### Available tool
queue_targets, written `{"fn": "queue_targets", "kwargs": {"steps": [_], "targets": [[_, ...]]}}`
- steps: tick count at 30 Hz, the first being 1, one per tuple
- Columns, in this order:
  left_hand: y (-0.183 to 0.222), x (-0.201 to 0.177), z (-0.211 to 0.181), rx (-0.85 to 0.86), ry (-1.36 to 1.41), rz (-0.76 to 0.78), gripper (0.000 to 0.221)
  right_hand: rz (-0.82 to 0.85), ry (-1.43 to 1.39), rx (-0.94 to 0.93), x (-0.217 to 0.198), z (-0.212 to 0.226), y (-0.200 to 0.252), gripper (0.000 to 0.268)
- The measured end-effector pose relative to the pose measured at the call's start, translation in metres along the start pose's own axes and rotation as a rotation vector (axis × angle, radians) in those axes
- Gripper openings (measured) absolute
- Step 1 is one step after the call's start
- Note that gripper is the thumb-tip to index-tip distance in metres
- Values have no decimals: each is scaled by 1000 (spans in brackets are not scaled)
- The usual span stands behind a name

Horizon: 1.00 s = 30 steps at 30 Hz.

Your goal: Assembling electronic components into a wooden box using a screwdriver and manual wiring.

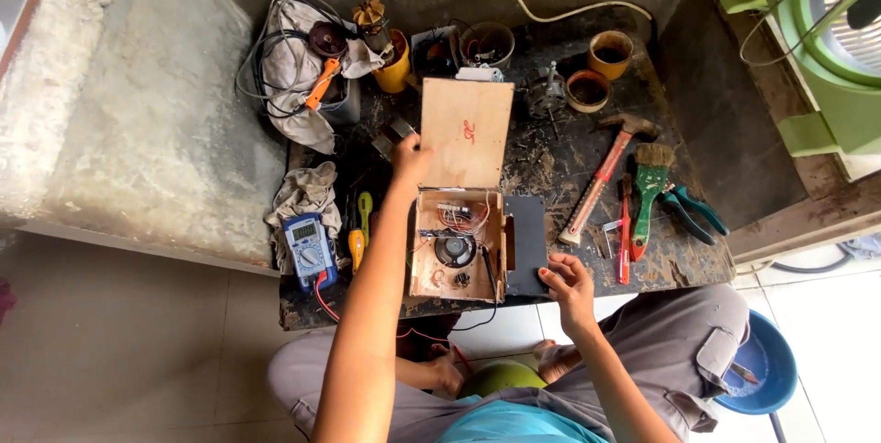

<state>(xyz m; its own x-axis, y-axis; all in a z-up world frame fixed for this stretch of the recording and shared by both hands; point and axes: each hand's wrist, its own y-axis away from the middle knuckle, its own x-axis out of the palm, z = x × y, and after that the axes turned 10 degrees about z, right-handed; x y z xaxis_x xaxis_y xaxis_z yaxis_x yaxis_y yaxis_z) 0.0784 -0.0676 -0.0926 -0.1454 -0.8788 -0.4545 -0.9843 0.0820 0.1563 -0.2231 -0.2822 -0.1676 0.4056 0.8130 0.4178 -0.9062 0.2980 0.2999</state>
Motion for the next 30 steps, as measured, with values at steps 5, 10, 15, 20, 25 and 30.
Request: {"fn": "queue_targets", "kwargs": {"steps": [5, 10, 15, 20, 25, 30], "targets": [[-25, 21, 63, -103, -39, 30, 40, -22, -25, -1, -2, -2, 2, 39], [-34, 24, 101, -196, -45, -14, 37, -16, -6, -16, -7, -6, -1, 37], [-24, 22, 99, -232, 104, -54, 38, -56, 1, -43, -3, -4, -1, 36], [-8, 27, 78, -218, 215, -55, 41, -94, 6, -92, -1, 4, -4, 36], [20, 35, 75, -158, 140, -19, 43, -113, 76, -113, 2, 13, -5, 34], [90, 23, 77, 236, -46, -218, 36, 72, -29, -78, -11, 16, -2, 27]]}}
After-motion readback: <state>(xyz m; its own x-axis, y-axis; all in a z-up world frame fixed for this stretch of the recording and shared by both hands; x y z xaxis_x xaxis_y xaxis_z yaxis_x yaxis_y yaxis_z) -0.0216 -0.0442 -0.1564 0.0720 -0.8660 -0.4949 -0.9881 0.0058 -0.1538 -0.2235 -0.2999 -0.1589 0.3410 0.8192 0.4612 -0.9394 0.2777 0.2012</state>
